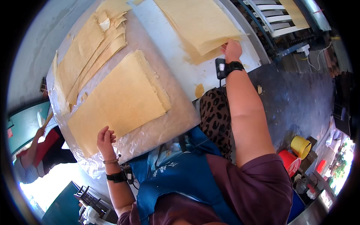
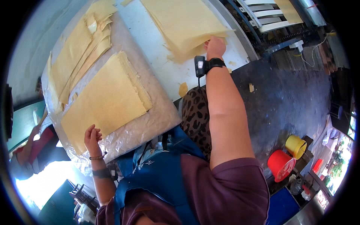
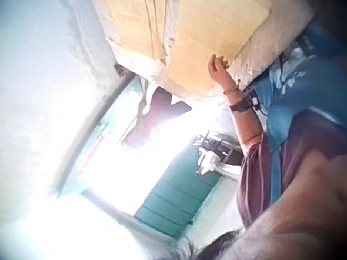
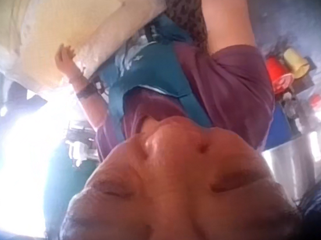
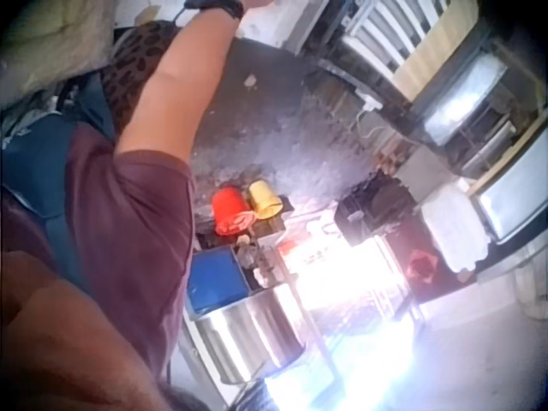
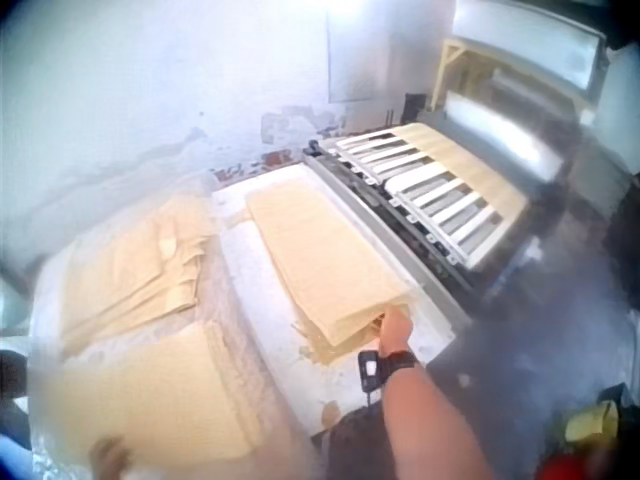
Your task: The person picks up thin bean curd sheets from a stack and places them one by one onto a separate stack on a table, occasionally smoothing or adjusting them.
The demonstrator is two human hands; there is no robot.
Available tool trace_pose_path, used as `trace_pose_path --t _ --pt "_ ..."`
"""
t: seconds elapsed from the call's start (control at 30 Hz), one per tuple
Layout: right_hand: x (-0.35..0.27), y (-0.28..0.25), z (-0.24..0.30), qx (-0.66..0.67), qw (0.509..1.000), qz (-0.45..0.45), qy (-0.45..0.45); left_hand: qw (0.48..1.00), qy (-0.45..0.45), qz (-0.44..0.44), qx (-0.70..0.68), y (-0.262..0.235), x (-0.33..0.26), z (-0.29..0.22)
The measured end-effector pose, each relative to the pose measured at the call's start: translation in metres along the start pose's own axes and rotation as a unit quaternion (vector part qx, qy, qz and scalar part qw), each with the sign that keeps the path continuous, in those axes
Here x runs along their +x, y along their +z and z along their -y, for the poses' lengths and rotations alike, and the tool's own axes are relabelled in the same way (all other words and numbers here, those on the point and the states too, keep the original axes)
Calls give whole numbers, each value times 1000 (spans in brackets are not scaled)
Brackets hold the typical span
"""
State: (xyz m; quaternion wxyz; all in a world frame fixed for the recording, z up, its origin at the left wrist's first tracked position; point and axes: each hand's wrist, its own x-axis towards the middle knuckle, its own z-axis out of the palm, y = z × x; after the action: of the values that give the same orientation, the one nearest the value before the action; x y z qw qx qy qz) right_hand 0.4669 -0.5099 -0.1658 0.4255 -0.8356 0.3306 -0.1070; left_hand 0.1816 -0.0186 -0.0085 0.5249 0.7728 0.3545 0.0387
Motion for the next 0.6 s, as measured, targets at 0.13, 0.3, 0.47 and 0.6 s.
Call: trace_pose_path --t 0.13,0.3,0.47,0.6 --pt "-6 13 3 582 741 204 264 1000 -22 14 -13 -8 -9 10" --pt "1 11 0 467 784 229 339 998 -26 58 -6 2 -9 18" --pt "68 25 -28 480 760 338 278 993 -39 111 7 1 -15 50" --pt "85 -3 68 400 855 319 82 992 -6 120 24 10 -14 36"
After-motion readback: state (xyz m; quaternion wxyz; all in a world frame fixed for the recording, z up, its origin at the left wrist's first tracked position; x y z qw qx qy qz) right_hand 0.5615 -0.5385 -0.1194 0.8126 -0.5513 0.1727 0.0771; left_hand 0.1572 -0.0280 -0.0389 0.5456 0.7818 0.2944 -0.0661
